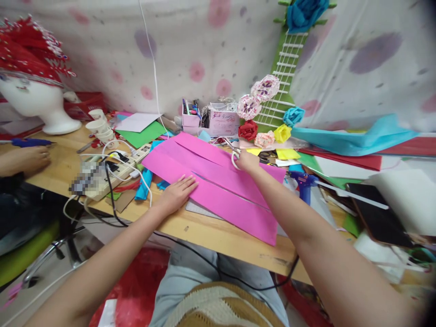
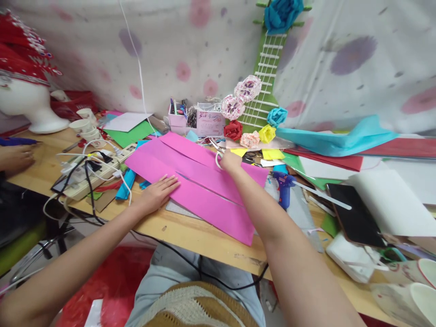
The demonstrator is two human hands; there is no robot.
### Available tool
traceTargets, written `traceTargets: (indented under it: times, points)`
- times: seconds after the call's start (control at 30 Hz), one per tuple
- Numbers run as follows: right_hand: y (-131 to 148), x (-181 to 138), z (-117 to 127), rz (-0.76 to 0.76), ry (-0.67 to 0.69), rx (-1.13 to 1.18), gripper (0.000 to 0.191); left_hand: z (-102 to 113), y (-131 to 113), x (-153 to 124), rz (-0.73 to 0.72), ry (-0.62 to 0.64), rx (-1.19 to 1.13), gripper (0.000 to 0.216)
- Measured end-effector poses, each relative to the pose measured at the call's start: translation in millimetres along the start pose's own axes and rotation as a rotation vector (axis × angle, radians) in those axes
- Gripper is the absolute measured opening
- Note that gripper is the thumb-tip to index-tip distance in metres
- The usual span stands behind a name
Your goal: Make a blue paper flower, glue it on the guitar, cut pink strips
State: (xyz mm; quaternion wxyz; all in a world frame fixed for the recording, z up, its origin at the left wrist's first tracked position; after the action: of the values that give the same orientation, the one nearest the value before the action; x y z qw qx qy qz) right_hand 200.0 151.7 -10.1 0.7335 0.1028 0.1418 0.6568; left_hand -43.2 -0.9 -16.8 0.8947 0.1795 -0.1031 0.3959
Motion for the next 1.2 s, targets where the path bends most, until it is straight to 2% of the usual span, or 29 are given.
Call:
traceTargets:
  times: [0.17, 0.37, 0.53, 0.77, 0.87, 1.03, 1.13, 1.2]
  points:
    - [1.4, 3.4, 3.1, -0.031, -0.001, 0.006, 0.041, 3.9, -8.7, 5.3, -0.033, -0.043, -0.028, 0.037]
    - [10.1, 1.7, 13.1, 0.031, -0.014, -0.021, 0.042, 6.8, -19.4, 14.1, -0.059, -0.065, -0.054, 0.037]
    - [-2.6, 3.1, 5.6, -0.054, 0.077, -0.009, 0.038, 3.1, -16.4, 11.2, -0.044, -0.049, -0.088, 0.037]
    - [-9.7, -1.8, 2.2, -0.086, 0.066, 0.052, 0.037, -1.8, -18.5, 4.8, -0.082, -0.038, -0.103, 0.036]
    - [-1.4, -6.6, 12.4, -0.032, -0.001, 0.020, 0.035, 0.7, -21.9, 4.6, -0.094, -0.061, -0.092, 0.036]
    - [32.4, -8.5, 52.2, 0.181, -0.230, -0.013, 0.029, 11.6, -25.2, 14.8, -0.012, -0.123, -0.096, 0.037]
    - [43.1, 2.9, 65.7, 0.207, -0.267, -0.026, 0.028, 12.0, -31.5, 25.9, 0.038, -0.131, -0.093, 0.037]
    - [44.9, 13.5, 66.2, 0.205, -0.264, -0.035, 0.027, 7.3, -36.6, 32.1, 0.063, -0.101, -0.093, 0.038]
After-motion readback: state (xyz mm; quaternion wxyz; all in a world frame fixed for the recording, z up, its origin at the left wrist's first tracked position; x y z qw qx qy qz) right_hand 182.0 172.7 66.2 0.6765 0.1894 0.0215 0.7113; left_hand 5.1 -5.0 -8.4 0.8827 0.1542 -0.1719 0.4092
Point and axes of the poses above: each hand's wrist, its own x-axis towards the middle knuckle, its own z-axis out of the back of the hand, y = z × x, the point moved 7 cm from there along x, towards the middle knuckle, and after that the axes turned 12 degrees about x, right-handed, at the moved point
